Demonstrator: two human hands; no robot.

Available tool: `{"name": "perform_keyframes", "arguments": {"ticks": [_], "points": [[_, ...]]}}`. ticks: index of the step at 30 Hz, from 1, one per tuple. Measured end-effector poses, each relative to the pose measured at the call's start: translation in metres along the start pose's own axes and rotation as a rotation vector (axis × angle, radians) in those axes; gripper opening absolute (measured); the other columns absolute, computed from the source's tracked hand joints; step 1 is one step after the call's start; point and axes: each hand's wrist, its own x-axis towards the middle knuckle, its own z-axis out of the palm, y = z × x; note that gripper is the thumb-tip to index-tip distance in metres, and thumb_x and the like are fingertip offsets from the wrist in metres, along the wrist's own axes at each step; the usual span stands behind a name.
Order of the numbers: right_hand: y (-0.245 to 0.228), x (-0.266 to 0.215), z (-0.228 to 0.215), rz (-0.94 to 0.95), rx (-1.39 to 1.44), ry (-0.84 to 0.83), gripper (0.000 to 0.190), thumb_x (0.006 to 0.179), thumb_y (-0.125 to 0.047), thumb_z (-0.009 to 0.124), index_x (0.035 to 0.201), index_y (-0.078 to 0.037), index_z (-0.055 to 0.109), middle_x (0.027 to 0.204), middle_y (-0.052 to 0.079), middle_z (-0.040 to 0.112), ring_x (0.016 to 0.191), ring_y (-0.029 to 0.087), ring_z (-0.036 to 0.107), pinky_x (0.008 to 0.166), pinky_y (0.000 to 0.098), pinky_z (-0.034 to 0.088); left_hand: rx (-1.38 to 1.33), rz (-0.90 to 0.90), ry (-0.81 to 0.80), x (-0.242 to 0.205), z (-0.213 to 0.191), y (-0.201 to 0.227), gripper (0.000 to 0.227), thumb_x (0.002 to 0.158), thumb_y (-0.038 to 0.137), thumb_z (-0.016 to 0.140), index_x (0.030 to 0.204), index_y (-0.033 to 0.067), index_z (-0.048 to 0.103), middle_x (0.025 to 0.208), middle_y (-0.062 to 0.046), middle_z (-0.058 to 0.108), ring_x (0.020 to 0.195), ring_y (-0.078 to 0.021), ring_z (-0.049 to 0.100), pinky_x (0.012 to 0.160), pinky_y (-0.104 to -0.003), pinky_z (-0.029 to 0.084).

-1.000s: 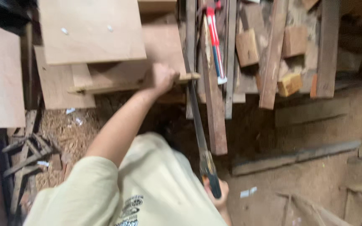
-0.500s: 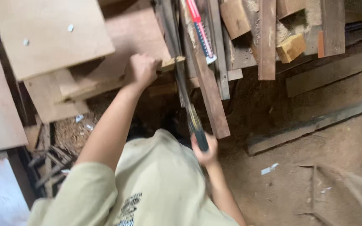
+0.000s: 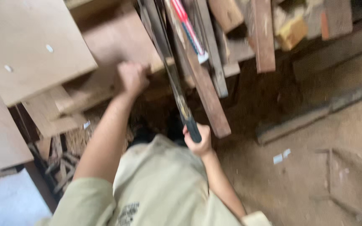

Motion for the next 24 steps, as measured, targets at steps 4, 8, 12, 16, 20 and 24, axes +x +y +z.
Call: {"name": "perform_keyframes", "arguments": {"ticks": [4, 8, 12, 16, 20, 24], "points": [[0.006, -0.043, -0.034, 0.159, -0.087, -0.120, 0.009, 0.083, -0.003, 0.062, 0.075, -0.005, 0.066, 0.057, 0.006, 0.062, 0.041, 0.016, 0.056, 0.039, 0.0294, 0.044, -0.076, 0.019, 0.089, 0.017, -0.005, -0.006, 0.019, 0.072, 0.033, 0.083, 0.090, 0.0306, 0.077, 0.074, -0.002, 0.073, 0.069, -0.0205, 0.071, 0.061, -0.036, 0.056], [-0.030, -0.151, -0.104, 0.149, -0.107, -0.123, 0.006, 0.079, -0.008, 0.065, 0.074, -0.008, 0.069, 0.057, 0.003, 0.067, 0.041, 0.012, 0.062, 0.037, 0.0276, 0.048, 0.122, -0.019, -0.136, -0.003, 0.007, 0.000, 0.030, 0.078, 0.051, 0.081, 0.092, 0.0258, 0.076, 0.068, 0.003, 0.071, 0.058, -0.0120, 0.065, 0.050, -0.029, 0.053], [-0.044, -0.142, -0.105, 0.046, -0.218, -0.115, 0.005, 0.081, -0.010, 0.064, 0.080, -0.007, 0.068, 0.060, 0.001, 0.066, 0.046, 0.010, 0.062, 0.045, 0.0289, 0.047, -0.007, -0.003, 0.050, 0.011, 0.011, -0.003, 0.012, 0.086, 0.031, 0.082, 0.096, 0.0315, 0.076, 0.073, 0.011, 0.069, 0.055, -0.0019, 0.056, 0.055, -0.020, 0.050], [-0.003, -0.038, -0.035, 0.042, -0.005, -0.073, 0.005, 0.083, -0.005, 0.062, 0.079, -0.006, 0.066, 0.064, 0.002, 0.064, 0.049, 0.011, 0.060, 0.046, 0.0254, 0.046, 0.064, -0.058, -0.176, 0.009, 0.011, 0.000, 0.022, 0.086, 0.043, 0.082, 0.096, 0.0247, 0.076, 0.068, 0.005, 0.070, 0.053, -0.0065, 0.060, 0.045, -0.022, 0.050], [0.013, -0.015, -0.013, 0.137, 0.110, -0.063, 0.003, 0.082, -0.003, 0.061, 0.081, -0.003, 0.064, 0.067, 0.005, 0.064, 0.055, 0.016, 0.062, 0.052, 0.0276, 0.047, 0.016, -0.001, -0.049, 0.000, -0.007, 0.003, 0.021, 0.076, 0.036, 0.083, 0.094, 0.0270, 0.076, 0.073, 0.001, 0.073, 0.064, -0.0144, 0.069, 0.055, -0.030, 0.054], [-0.003, -0.104, -0.076, 0.150, -0.070, -0.075, 0.005, 0.081, -0.010, 0.066, 0.081, -0.006, 0.068, 0.069, 0.005, 0.068, 0.061, 0.017, 0.071, 0.059, 0.0291, 0.055, 0.003, 0.013, -0.018, 0.008, -0.017, 0.001, 0.018, 0.070, 0.027, 0.080, 0.087, 0.0280, 0.075, 0.075, 0.001, 0.074, 0.069, -0.0184, 0.072, 0.057, -0.034, 0.057]]}}
